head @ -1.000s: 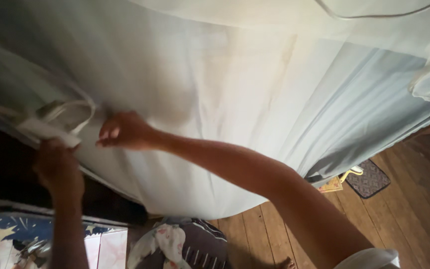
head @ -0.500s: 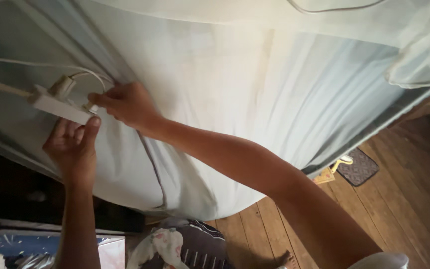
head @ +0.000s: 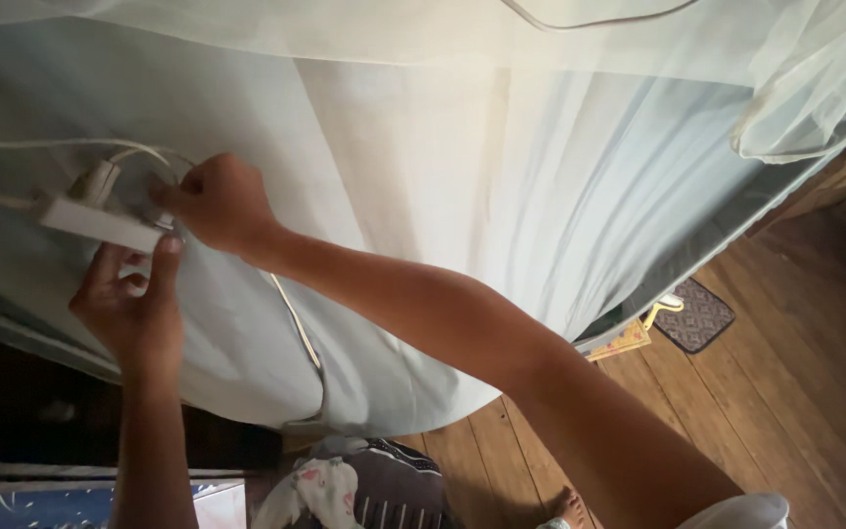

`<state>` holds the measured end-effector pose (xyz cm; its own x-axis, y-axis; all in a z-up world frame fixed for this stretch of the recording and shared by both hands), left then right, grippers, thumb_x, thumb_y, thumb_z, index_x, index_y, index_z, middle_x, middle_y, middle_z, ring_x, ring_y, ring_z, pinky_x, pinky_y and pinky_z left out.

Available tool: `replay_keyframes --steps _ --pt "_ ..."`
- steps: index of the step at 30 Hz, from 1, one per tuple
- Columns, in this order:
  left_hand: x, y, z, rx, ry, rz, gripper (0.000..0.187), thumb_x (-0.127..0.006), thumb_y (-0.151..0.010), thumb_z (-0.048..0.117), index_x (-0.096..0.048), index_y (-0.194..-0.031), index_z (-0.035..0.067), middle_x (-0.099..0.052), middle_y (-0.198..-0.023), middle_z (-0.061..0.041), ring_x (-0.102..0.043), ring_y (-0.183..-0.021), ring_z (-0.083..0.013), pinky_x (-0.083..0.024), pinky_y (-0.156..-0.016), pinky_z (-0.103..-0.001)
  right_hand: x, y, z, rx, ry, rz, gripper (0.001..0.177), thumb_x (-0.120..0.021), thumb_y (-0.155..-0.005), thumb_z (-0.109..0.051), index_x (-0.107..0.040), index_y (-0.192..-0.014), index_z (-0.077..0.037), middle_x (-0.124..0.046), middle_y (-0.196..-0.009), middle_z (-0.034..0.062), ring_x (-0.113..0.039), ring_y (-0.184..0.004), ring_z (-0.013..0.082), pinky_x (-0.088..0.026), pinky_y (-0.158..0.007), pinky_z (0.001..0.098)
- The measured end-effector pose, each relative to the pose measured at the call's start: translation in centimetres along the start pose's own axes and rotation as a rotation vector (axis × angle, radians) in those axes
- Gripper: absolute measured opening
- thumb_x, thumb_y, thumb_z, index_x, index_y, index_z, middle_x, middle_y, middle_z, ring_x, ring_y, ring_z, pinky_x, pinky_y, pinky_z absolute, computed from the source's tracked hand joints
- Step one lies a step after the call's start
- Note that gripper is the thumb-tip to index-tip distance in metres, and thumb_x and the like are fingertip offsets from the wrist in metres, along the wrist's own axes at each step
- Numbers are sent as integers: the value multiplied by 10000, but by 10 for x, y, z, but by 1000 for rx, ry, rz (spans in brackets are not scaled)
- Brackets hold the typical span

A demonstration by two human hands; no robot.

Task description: The person secures a mosquito net around a bed, zips closed a portable fabric wardrobe, cleans a floor mat using a lint roller, and places the roller inside a storage bin.

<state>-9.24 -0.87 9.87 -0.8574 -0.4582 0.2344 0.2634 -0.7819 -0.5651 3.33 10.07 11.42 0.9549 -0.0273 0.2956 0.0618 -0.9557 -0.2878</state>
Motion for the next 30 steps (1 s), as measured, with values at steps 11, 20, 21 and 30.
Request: replay_keyframes --steps 11,20,21,30 --pt "3 -1 -13 -19 48 -2 259 -812 -1021 279 -739 -1066 35 -673 -1022 11 -572 -932 -84 -416 -743 -258 -3 -6 9 -24 -67 -25 409 -789 -760 -344 -687 -540 -15 -609 -467 101 -549 -420 171 -472 -461 405" --pt "-3 -15 -13 -107 -18 45 230 -762 -1081 281 -758 -1146 60 -691 -1010 22 -541 -816 -71 -346 -662 -267 -2 -11 4 -362 -390 -150 434 -804 -791 -347 -689 -612 32 -574 -493 65 -492 -387 157 -361 -340 334" --pt "-3 -15 -13 -106 -17 52 230 -762 -1081 281 -758 -1146 60 -691 -1010 22 -541 -816 -71 -346 -662 -267 -3 -15 4 -359 -385 -155 434 -804 -791 -347 -689 -612 32 -574 -493 65 -492 -387 157 -361 -340 334" --pt "-7 -6 -2 -81 39 54 335 -741 -1094 365 -730 -1192 45 -613 -1007 13 -381 -816 -103 -329 -645 -277 -1 -13 -7 -31 -19 45 404 -812 -719 -288 -648 -499 8 -583 -434 116 -529 -367 166 -454 -428 378"
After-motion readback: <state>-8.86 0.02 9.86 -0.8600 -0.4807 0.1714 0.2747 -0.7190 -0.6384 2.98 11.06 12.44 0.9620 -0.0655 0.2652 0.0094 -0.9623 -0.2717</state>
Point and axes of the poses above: each hand's wrist, its own y-axis away from the middle knuckle, its own x-axis out of the back of the hand, z = x × y, the point moved 2 cm from there along -y, towards the middle knuckle
